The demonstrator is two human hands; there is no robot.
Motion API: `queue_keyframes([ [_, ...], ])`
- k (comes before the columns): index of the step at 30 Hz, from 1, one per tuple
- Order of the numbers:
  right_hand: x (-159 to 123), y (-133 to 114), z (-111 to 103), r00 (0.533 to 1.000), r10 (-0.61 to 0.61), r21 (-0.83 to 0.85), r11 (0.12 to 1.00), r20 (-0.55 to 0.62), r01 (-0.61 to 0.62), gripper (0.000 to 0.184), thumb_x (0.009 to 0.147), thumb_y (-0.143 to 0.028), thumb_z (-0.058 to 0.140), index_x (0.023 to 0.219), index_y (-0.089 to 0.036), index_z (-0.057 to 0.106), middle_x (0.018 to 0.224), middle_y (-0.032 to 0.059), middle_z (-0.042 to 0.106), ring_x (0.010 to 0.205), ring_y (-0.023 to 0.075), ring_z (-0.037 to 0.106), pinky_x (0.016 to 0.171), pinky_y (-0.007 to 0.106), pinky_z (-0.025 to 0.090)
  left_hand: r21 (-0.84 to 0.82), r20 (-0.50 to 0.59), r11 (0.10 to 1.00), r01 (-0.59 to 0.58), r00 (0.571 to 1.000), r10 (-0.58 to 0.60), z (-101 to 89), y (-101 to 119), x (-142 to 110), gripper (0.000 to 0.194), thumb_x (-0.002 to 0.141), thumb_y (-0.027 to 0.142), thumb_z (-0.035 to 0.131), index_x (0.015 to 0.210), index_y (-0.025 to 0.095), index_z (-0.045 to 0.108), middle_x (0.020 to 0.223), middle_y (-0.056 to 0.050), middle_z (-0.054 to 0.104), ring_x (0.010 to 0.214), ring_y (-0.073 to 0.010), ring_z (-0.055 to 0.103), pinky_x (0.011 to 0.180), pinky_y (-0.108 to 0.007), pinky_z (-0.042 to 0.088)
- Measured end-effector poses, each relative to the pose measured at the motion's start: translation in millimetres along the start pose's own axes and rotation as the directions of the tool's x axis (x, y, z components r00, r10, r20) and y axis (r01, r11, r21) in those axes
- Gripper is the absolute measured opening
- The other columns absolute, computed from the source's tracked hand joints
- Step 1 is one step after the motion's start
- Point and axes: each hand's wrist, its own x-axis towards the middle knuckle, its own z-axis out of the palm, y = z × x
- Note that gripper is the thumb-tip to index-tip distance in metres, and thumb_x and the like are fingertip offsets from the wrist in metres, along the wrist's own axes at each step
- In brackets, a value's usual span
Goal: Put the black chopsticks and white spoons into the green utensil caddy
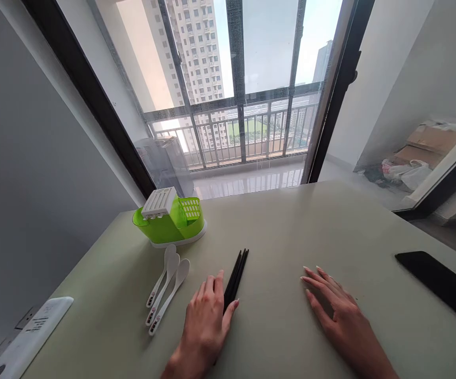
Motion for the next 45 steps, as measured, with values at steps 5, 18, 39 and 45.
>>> queue_keyframes([
  [5,-1,0,-2,1.0,0.015,0.007,1.0,0.018,-0.015,0.037,0.103,-0.047,0.046,0.132,-0.034,0.065,0.153,-0.0019,0.059,0.149,0.0282,0.045,0.119,0.059,0.042,-0.093,-0.263,0.993,-0.068,0.964,0.041,6.9,-39,-4,0.038,0.103,0.038,0.051,0.135,0.02,0.059,0.117,-0.01,0.066,0.107,-0.0268,0.068,0.094,-0.043,0.057],
  [18,-2,1,0,0.999,0.025,0.02,0.999,0.022,-0.025,0.038,0.104,-0.048,0.045,0.133,-0.033,0.065,0.153,-0.001,0.058,0.149,0.0276,0.044,0.121,0.058,0.04,-0.072,-0.485,0.993,0.096,0.866,-0.119,35.7,-150,-21,0.065,0.095,0.066,0.049,0.142,0.02,0.054,0.147,-0.017,0.055,0.132,-0.0383,0.055,0.108,-0.058,0.049],
  [39,-2,0,-1,1.0,0.011,0.009,1.0,0.023,-0.012,0.038,0.104,-0.048,0.045,0.133,-0.032,0.065,0.153,0.0,0.059,0.149,0.0282,0.045,0.121,0.06,0.039,-0.089,-0.439,0.99,0.106,0.888,-0.135,59.4,-173,-18,0.064,0.097,0.055,0.05,0.15,0.019,0.046,0.155,-0.018,0.052,0.145,-0.0345,0.048,0.117,-0.054,0.044],
  [45,-2,1,0,0.999,0.02,0.018,1.0,0.026,-0.02,0.039,0.104,-0.048,0.045,0.133,-0.032,0.065,0.153,0.0007,0.058,0.15,0.0289,0.044,0.121,0.06,0.039,-0.098,-0.438,0.991,0.09,0.89,-0.124,57.6,-173,-17,0.062,0.097,0.054,0.05,0.15,0.023,0.043,0.155,-0.017,0.052,0.144,-0.0338,0.049,0.117,-0.054,0.044],
])
